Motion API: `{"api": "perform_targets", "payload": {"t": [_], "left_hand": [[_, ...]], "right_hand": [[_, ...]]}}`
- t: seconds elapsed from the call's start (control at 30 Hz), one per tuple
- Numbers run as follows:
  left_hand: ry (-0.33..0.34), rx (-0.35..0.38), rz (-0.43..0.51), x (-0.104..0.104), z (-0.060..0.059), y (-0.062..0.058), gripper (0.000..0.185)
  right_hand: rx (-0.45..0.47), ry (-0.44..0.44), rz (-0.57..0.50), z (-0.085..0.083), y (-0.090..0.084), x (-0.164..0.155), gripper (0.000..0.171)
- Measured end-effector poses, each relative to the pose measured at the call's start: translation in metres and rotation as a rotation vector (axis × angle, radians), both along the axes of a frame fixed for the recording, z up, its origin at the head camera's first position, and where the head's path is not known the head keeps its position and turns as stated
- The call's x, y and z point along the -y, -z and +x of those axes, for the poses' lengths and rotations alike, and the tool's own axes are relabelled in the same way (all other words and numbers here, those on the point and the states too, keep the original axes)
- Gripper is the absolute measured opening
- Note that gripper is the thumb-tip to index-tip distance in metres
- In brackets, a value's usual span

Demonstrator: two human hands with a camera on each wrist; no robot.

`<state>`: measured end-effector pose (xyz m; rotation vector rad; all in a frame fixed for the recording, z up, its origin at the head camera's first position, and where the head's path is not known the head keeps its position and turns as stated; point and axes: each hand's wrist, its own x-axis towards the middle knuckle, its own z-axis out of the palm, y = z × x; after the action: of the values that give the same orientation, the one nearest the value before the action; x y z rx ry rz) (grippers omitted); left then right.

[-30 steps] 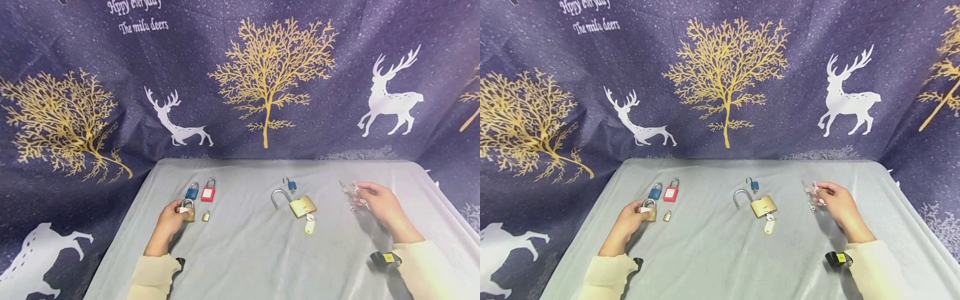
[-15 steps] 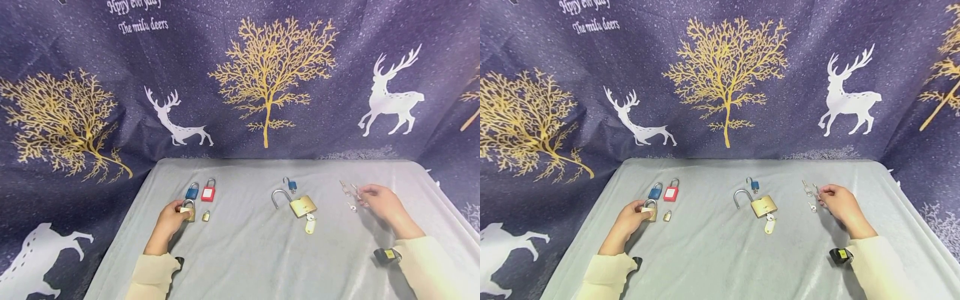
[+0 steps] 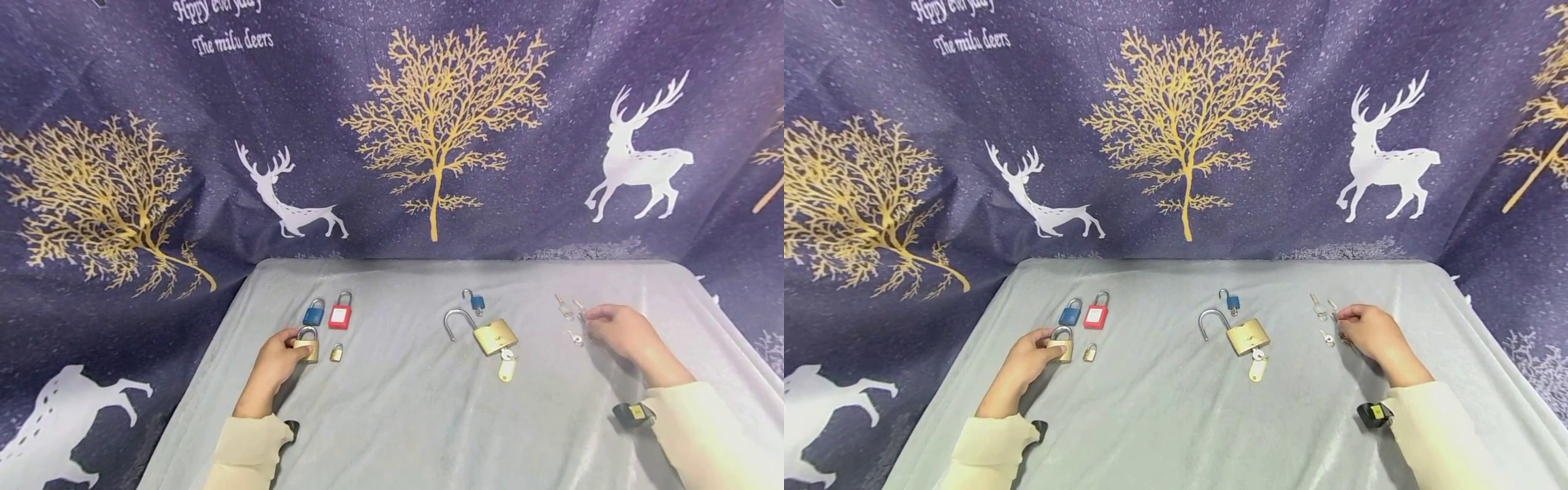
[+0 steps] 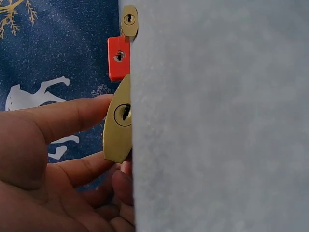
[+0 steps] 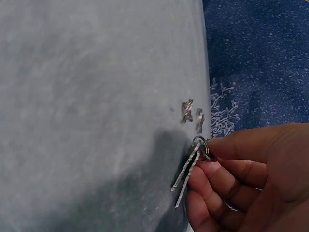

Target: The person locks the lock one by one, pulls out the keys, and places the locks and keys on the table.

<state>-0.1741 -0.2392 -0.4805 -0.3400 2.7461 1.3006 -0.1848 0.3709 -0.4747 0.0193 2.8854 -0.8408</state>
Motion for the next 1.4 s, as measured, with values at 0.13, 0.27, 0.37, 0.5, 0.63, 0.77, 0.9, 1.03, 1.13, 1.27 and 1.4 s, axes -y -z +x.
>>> {"api": "perform_targets", "payload": {"t": [0.13,0.27,0.37,0.5,0.63,0.77,0.9,1.03,1.13,1.27,1.4], "left_hand": [[0.006,-0.013,0.006,0.002,-0.002,0.003,0.041],[0.004,-0.006,0.008,0.002,-0.002,0.003,0.04],[-0.001,-0.012,-0.006,0.002,-0.001,0.003,0.039],[0.001,-0.03,-0.023,0.002,0.0,0.0,0.037],[-0.003,-0.044,-0.044,0.002,0.001,-0.002,0.038],[-0.004,-0.057,-0.056,0.003,0.0,-0.003,0.041],[-0.022,-0.057,-0.062,0.004,0.001,-0.005,0.043],[-0.045,-0.072,-0.068,0.003,0.0,-0.007,0.043],[-0.045,-0.091,-0.065,0.001,-0.002,-0.009,0.042],[-0.052,-0.099,-0.055,-0.003,-0.003,-0.013,0.042],[-0.056,-0.097,-0.033,-0.007,-0.003,-0.016,0.042]], "right_hand": [[0.006,0.0,0.0,0.001,0.001,0.0,0.036],[0.003,0.001,0.006,0.0,0.003,-0.001,0.034],[-0.004,0.002,0.017,-0.001,0.004,-0.002,0.034],[-0.007,0.002,0.032,-0.004,0.003,-0.003,0.033],[-0.011,0.007,0.044,-0.005,0.001,-0.004,0.033],[-0.032,0.015,0.038,-0.004,-0.001,0.002,0.033],[-0.073,0.01,0.01,-0.003,-0.005,0.012,0.033],[-0.106,-0.005,-0.013,-0.003,-0.008,0.027,0.032],[-0.123,-0.023,-0.021,-0.003,-0.01,0.038,0.032],[-0.154,-0.062,-0.037,-0.005,-0.01,0.055,0.035],[-0.161,-0.104,-0.045,-0.004,-0.009,0.075,0.041]]}}
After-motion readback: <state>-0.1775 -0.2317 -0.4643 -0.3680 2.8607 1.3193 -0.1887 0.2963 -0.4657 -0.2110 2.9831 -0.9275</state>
